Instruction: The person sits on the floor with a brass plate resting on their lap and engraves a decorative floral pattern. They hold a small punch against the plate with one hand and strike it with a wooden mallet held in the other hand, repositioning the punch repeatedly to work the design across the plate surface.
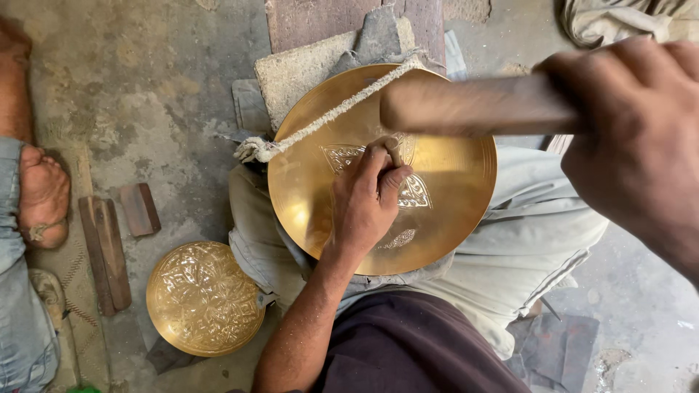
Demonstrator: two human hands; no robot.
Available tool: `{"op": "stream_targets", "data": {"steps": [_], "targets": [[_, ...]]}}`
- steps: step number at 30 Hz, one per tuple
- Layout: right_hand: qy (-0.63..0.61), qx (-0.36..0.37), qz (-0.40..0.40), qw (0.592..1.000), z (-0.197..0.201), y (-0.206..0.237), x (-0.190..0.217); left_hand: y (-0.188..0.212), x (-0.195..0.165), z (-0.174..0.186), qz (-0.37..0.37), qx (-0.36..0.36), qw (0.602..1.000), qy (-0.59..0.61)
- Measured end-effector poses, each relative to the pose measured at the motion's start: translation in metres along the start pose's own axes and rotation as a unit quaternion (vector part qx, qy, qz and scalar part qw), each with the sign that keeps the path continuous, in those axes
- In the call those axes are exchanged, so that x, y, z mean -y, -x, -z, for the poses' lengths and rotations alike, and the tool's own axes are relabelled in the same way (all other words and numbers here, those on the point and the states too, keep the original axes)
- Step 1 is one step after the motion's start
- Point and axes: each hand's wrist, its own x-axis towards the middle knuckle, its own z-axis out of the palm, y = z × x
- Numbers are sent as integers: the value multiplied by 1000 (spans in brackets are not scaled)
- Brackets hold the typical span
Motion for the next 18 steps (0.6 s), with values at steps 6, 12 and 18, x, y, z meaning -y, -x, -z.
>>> {"op": "stream_targets", "data": {"steps": [6,12,18], "targets": [[-19,-4,-62,998,-6,3,3,-1,-1,1,-12,5,1000,-19],[-55,23,-65,996,-8,3,0,1,1,0,-6,8,1000,-21],[-232,-21,-167,958,-1,-11,13,-2,2,1,-16,4,1000,-21]]}}
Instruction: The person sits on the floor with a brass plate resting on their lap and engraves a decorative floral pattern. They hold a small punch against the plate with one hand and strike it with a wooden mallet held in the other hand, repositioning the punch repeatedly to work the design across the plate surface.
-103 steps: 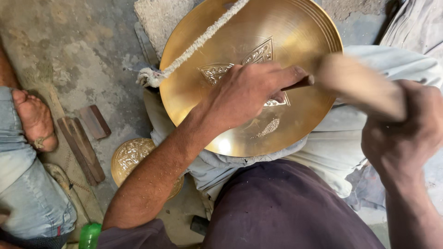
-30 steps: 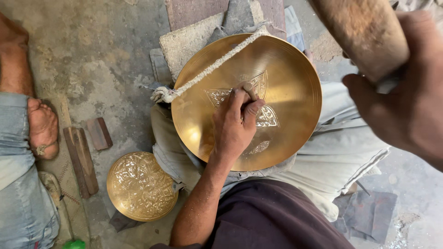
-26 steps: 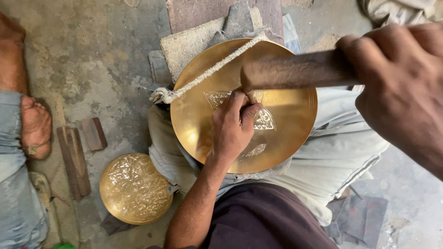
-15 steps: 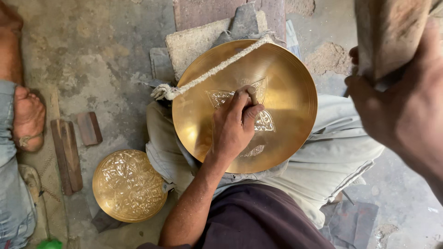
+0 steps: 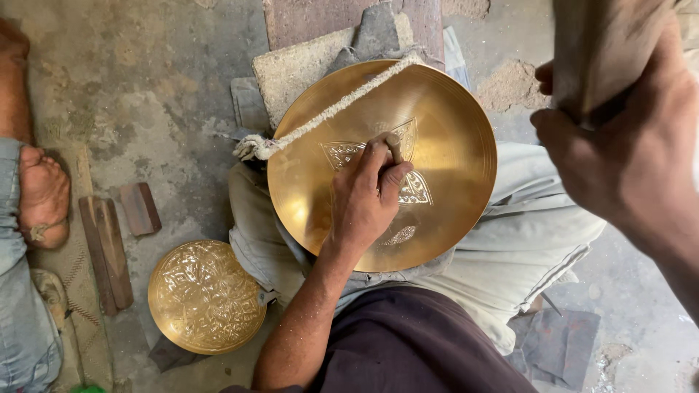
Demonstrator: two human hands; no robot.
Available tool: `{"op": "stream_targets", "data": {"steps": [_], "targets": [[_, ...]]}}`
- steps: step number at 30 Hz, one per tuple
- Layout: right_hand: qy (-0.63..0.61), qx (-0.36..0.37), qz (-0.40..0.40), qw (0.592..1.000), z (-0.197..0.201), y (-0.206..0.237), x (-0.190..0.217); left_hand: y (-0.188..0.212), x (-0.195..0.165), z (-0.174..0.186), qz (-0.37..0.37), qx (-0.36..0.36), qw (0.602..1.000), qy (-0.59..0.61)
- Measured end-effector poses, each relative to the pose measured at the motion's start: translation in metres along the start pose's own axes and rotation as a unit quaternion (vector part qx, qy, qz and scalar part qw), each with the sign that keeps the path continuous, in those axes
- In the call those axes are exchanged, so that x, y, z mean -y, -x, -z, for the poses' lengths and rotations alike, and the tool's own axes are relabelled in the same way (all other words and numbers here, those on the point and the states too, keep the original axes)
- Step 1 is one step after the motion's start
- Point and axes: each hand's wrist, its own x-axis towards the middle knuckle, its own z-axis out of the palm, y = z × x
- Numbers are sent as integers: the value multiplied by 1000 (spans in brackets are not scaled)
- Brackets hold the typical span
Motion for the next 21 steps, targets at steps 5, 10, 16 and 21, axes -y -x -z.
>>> {"op": "stream_targets", "data": {"steps": [5,10,16,21], "targets": [[213,4,128,969,3,3,2,1,1,0,0,13,1000,-10],[267,20,151,952,-1,12,-16,2,1,0,18,21,999,-16],[206,15,127,970,-2,28,-33,-1,-2,2,2,13,1000,-10],[232,18,125,964,2,43,-48,8,-9,6,66,-22,993,95]]}}
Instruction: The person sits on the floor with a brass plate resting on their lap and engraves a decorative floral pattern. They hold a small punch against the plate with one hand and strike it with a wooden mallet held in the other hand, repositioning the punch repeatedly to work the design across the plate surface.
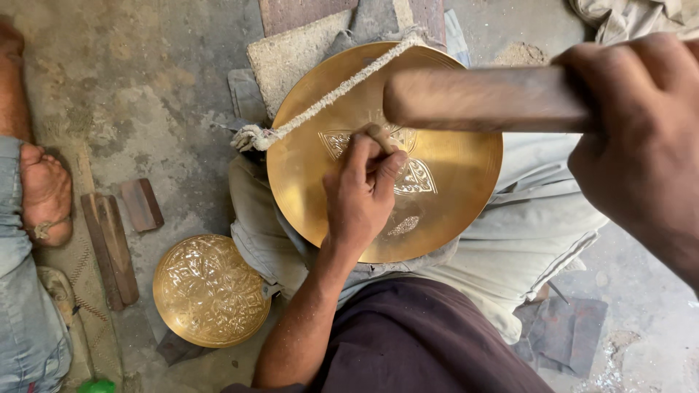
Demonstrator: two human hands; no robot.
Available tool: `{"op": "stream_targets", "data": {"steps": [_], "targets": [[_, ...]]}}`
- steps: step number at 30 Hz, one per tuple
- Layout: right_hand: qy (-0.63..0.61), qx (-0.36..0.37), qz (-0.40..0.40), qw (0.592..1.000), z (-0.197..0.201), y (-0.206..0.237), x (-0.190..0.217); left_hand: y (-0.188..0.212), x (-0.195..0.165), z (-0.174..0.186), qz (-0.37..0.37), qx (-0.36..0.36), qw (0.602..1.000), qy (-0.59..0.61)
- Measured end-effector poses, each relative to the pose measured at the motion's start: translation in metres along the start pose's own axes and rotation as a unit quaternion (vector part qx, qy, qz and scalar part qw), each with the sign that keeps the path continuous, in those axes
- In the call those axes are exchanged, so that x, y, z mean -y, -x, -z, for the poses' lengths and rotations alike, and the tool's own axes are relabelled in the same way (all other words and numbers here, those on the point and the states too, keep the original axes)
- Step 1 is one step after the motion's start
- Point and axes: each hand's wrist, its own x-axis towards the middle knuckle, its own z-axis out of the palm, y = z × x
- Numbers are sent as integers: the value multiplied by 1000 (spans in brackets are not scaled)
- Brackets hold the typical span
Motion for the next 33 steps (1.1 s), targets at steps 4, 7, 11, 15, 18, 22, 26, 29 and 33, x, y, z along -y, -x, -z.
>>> {"op": "stream_targets", "data": {"steps": [4,7,11,15,18,22,26,29,33], "targets": [[-57,-16,-29,998,0,1,1,5,1,0,52,28,998,-23],[-84,-15,-13,996,8,-8,7,3,3,-2,-12,26,997,-67],[-279,6,-114,953,14,-23,22,1,5,-1,-52,43,994,-81],[-2,-5,24,1000,16,-28,20,-1,6,2,-41,64,993,-92],[81,17,68,994,9,-22,13,-1,7,3,-39,61,993,-97],[-45,19,3,999,5,-13,5,-3,8,3,-25,76,993,-92],[-2,2,31,1000,9,-14,5,-3,7,3,-46,69,991,-103],[-100,-1,-24,995,13,-19,11,-3,8,3,-41,80,990,-110],[-54,-24,21,998,9,-25,19,-5,10,4,-36,84,990,-111]]}}
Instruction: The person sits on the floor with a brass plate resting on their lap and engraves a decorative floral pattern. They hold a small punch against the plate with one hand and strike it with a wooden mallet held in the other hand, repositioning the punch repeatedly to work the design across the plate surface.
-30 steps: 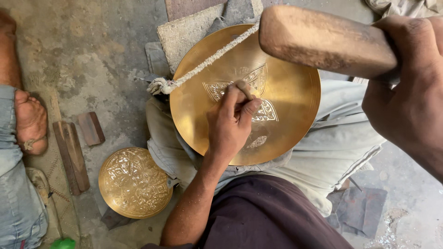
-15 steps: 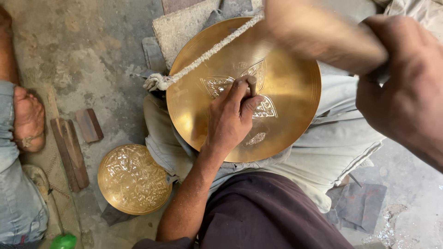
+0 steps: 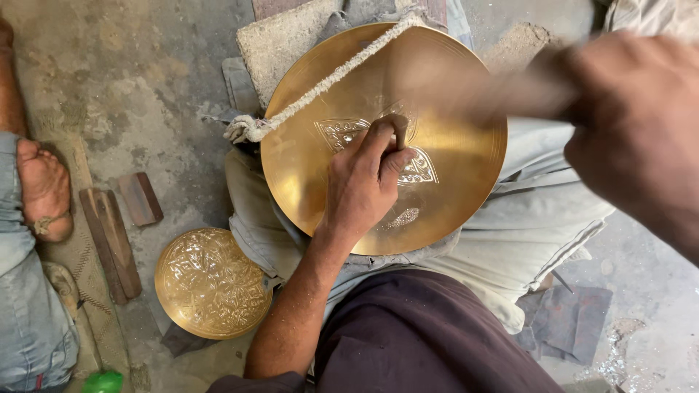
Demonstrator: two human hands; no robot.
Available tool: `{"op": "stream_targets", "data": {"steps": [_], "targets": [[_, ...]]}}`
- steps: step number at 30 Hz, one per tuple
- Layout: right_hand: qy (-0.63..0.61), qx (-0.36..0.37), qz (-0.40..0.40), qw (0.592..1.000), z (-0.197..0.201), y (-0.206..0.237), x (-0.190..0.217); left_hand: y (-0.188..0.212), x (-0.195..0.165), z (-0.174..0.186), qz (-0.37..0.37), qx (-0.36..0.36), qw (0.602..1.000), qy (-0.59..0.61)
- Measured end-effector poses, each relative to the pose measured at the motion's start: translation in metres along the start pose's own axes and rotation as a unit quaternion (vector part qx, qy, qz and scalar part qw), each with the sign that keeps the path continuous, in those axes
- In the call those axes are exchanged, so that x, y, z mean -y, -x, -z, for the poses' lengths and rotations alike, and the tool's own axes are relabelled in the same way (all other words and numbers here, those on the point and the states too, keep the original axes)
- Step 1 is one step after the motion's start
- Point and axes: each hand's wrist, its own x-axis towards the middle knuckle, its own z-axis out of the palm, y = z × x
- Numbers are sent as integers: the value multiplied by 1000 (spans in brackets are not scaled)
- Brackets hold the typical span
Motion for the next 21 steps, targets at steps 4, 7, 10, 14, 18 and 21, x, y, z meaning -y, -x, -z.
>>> {"op": "stream_targets", "data": {"steps": [4,7,10,14,18,21], "targets": [[-243,-6,-105,964,-13,-1,-7,0,-2,1,-8,-3,1000,13],[-58,66,-17,996,-15,7,-19,-1,-3,2,-16,2,1000,5],[-180,39,-106,977,-18,15,-21,-2,-3,2,-13,9,999,30],[-134,22,-110,985,-18,13,-13,-2,-1,2,-14,13,1000,11],[-218,21,-114,969,-14,2,-9,-1,2,1,-16,13,1000,8],[-43,50,-27,997,-12,1,-12,-2,4,0,-20,23,999,-18]]}}
